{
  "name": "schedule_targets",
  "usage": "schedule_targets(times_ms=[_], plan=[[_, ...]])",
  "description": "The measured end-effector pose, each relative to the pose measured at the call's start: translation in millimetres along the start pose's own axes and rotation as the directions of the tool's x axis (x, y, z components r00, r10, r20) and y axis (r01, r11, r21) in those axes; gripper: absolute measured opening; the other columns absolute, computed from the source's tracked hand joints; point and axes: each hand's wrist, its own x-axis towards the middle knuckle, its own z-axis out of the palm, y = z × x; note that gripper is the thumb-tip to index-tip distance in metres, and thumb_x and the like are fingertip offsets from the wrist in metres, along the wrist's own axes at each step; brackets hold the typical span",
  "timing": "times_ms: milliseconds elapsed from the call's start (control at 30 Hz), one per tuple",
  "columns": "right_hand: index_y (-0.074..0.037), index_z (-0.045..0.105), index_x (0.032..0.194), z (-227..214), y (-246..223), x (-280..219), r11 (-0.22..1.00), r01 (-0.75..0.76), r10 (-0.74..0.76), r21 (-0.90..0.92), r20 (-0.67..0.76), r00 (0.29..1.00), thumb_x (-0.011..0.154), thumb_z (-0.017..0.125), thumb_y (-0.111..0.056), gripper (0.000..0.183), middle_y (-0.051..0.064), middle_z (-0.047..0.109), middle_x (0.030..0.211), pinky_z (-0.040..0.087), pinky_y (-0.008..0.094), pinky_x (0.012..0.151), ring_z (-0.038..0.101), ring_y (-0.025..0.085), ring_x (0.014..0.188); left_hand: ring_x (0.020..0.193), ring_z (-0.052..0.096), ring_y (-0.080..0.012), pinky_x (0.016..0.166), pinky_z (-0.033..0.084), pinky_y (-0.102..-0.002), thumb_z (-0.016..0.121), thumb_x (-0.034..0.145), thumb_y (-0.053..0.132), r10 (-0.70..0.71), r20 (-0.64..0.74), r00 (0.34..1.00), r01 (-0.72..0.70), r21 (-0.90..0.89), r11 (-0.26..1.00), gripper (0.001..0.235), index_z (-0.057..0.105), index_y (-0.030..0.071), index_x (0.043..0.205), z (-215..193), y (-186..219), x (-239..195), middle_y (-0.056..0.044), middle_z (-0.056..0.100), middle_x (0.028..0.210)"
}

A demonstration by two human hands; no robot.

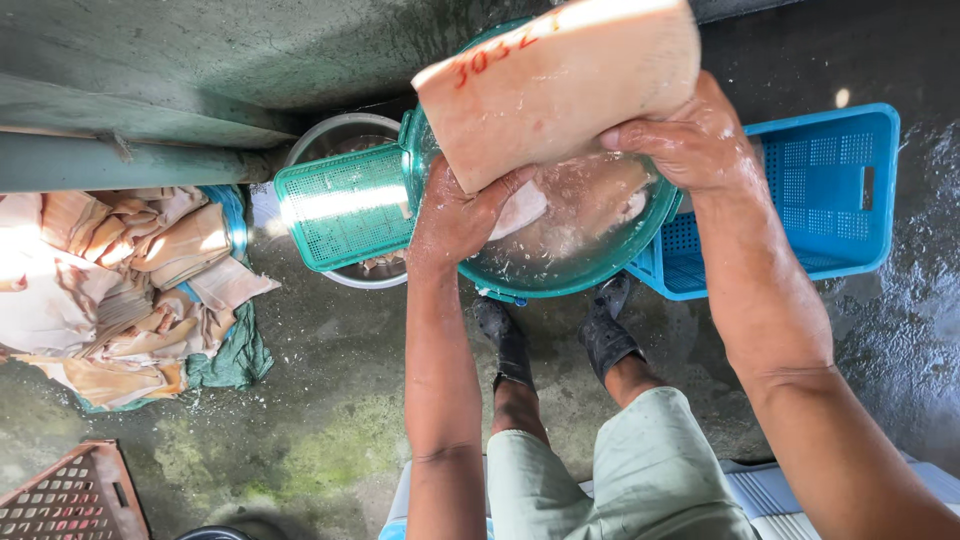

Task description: The person washes large pieces of pork skin in a bucket of water by hand, lifts each piece to show the stamped markings, and places them into a blue plastic crate.

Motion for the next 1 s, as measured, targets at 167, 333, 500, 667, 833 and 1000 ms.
schedule_targets(times_ms=[167, 333, 500, 667, 833, 1000], plan=[[-0.003, 0.069, 0.129, -3, 17, -14, 0.952, 0.238, -0.253, -0.194, -0.059, 0.966, 0.098, 0.079, 0.005, 0.033, 0.011, 0.075, 0.120, 0.062, 0.040, 0.100, 0.073, 0.018, 0.111, 0.105, 0.076, -0.0207, 0.091, 0.059, -0.034, 0.074, 0.096, 0.006, 0.082, -0.068, 0.994, -0.072, 0.141, 0.987, 0.021, 0.072, 0.002, 0.116, 4, 10, 6, -0.011, 0.079, 0.111], [-0.005, 0.069, 0.126, -7, 95, -13, 0.918, 0.174, -0.237, -0.357, -0.141, 0.961, 0.098, 0.072, 0.008, 0.031, 0.007, 0.075, 0.124, 0.057, 0.037, 0.106, 0.069, 0.015, 0.119, 0.093, 0.078, -0.0241, 0.082, 0.057, -0.035, 0.071, 0.093, 0.004, 0.004, -0.147, 0.989, 0.033, 0.251, 0.967, 0.016, 0.075, 0.003, 0.109, 13, -56, 13, -0.014, 0.079, 0.101], [-0.005, 0.067, 0.127, -4, 86, -23, 0.927, 0.144, -0.218, -0.346, -0.186, 0.958, 0.095, 0.068, 0.010, 0.036, 0.002, 0.072, 0.122, 0.055, 0.032, 0.105, 0.066, 0.012, 0.117, 0.094, 0.078, -0.0281, 0.083, 0.058, -0.036, 0.068, 0.091, 0.000, 0.102, -0.136, 0.985, -0.069, 0.230, 0.971, 0.016, 0.074, 0.002, 0.106, 19, -55, 14, -0.016, 0.078, 0.101], [-0.006, 0.071, 0.123, -11, 17, -53, 0.692, 0.317, -0.439, -0.648, -0.030, 0.898, 0.101, 0.076, 0.010, 0.028, 0.007, 0.074, 0.120, 0.058, 0.030, 0.100, 0.070, 0.013, 0.111, 0.097, 0.076, -0.0328, 0.083, 0.058, -0.037, 0.068, 0.092, 0.001, 0.196, -0.046, 0.979, -0.172, 0.314, 0.934, 0.019, 0.072, 0.002, 0.110, 12, 22, -1, -0.017, 0.076, 0.103], [-0.006, 0.070, 0.125, -9, 37, -42, 0.851, 0.314, -0.378, -0.422, -0.077, 0.923, 0.103, 0.073, 0.007, 0.026, 0.006, 0.074, 0.120, 0.060, 0.031, 0.104, 0.071, 0.013, 0.114, 0.093, 0.077, -0.0326, 0.080, 0.058, -0.037, 0.070, 0.090, 0.002, 0.188, -0.032, 0.982, -0.165, 0.352, 0.921, 0.018, 0.072, 0.001, 0.108, 10, 25, 2, -0.018, 0.076, 0.100], [-0.004, 0.068, 0.128, -6, 102, -29, 0.934, 0.161, -0.232, -0.318, -0.198, 0.953, 0.100, 0.073, 0.005, 0.031, 0.005, 0.073, 0.123, 0.056, 0.032, 0.104, 0.067, 0.013, 0.117, 0.091, 0.078, -0.0286, 0.078, 0.058, -0.037, 0.076, 0.088, 0.010, -0.029, -0.127, 0.992, 0.071, 0.342, 0.937, 0.020, 0.073, 0.001, 0.105, 15, -44, 13, -0.017, 0.078, 0.098]])
